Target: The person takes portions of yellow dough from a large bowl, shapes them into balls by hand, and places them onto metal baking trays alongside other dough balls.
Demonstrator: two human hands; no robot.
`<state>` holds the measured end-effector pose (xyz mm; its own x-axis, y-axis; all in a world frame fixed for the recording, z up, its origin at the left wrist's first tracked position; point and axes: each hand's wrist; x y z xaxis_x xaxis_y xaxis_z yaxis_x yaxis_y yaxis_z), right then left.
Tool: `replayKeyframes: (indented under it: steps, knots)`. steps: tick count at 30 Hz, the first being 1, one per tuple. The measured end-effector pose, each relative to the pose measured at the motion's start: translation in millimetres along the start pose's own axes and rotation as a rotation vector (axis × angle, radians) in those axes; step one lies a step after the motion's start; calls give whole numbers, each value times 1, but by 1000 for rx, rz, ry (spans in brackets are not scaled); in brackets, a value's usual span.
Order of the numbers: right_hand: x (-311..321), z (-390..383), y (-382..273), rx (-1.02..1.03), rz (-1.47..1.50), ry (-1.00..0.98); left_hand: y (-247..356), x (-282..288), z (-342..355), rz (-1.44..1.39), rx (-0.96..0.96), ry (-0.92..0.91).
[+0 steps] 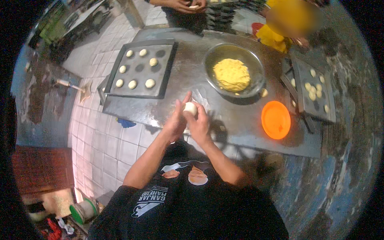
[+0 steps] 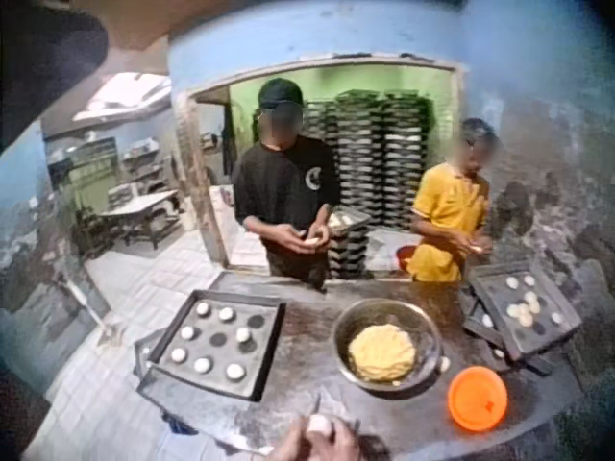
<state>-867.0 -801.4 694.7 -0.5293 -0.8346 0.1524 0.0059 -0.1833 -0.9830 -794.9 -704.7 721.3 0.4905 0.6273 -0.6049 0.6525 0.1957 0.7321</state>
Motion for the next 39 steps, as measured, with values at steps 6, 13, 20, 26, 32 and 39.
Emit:
replayKeyframes:
  steps: [6,13,20,26,32,39]
  knots:
    - [-98,69,-16,-587,723,-319,44,88,31,222,-345,397]
    - [-229,173,21,-910,746,-597,109,252,54,208,-299,370]
    - [-374,331,78,-688,-67,-494,186,358,72,-152,-447,721]
    - [-441,395,151,555,-1261,-442,207,447,11,0,-279,734]
    - [-456,398,178,582,-1050,-474,203,464,-23,141,-247,934]
    - [-366,485,149,-309,-410,-610,196,427,-19,119,-268,856]
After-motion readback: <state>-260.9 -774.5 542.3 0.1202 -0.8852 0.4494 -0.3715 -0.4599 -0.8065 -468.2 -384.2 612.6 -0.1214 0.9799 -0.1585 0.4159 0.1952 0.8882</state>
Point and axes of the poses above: each hand's wrist, its own z-axis towards the middle knuckle, its own x-axis out of the back of the hand, y = z × x, and after that the axes turned 6 degrees about -z, right-handed
